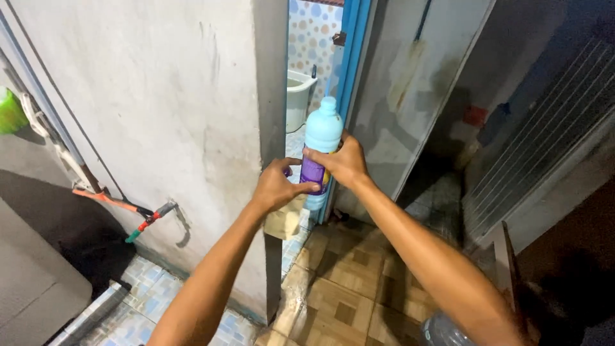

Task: The person scrubs and cleans a toilet bowl with a cloth and liquid cleaner.

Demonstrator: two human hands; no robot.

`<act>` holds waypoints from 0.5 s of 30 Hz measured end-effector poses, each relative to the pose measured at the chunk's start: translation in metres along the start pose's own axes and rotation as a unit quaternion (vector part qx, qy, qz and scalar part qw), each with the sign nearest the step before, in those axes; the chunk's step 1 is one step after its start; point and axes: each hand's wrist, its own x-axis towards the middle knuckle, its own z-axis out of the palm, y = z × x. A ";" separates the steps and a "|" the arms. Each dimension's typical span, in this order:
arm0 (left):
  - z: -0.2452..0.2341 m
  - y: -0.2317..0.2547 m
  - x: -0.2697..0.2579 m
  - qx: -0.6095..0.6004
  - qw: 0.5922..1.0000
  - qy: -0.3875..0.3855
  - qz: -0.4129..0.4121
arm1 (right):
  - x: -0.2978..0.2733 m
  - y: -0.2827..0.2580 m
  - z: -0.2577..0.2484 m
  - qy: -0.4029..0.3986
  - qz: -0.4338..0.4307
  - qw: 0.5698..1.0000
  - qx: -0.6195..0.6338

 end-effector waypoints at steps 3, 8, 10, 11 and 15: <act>-0.005 -0.035 0.004 -0.061 0.994 -0.073 -0.059 | 0.004 0.000 -0.006 0.008 0.017 1.000 -0.018; 0.007 -0.108 0.028 -0.187 0.971 -0.077 -0.129 | 0.000 -0.004 -0.013 0.011 0.017 0.999 -0.036; 0.007 -0.103 0.032 -0.177 0.974 -0.069 -0.119 | 0.001 -0.007 -0.010 0.009 0.008 0.999 -0.031; 0.005 -0.091 0.032 -0.159 0.977 -0.065 -0.129 | 0.003 -0.006 -0.007 0.010 0.012 0.999 -0.032; -0.004 -0.042 0.037 -0.093 0.990 -0.078 -0.067 | 0.004 0.006 0.008 0.010 0.045 0.998 -0.042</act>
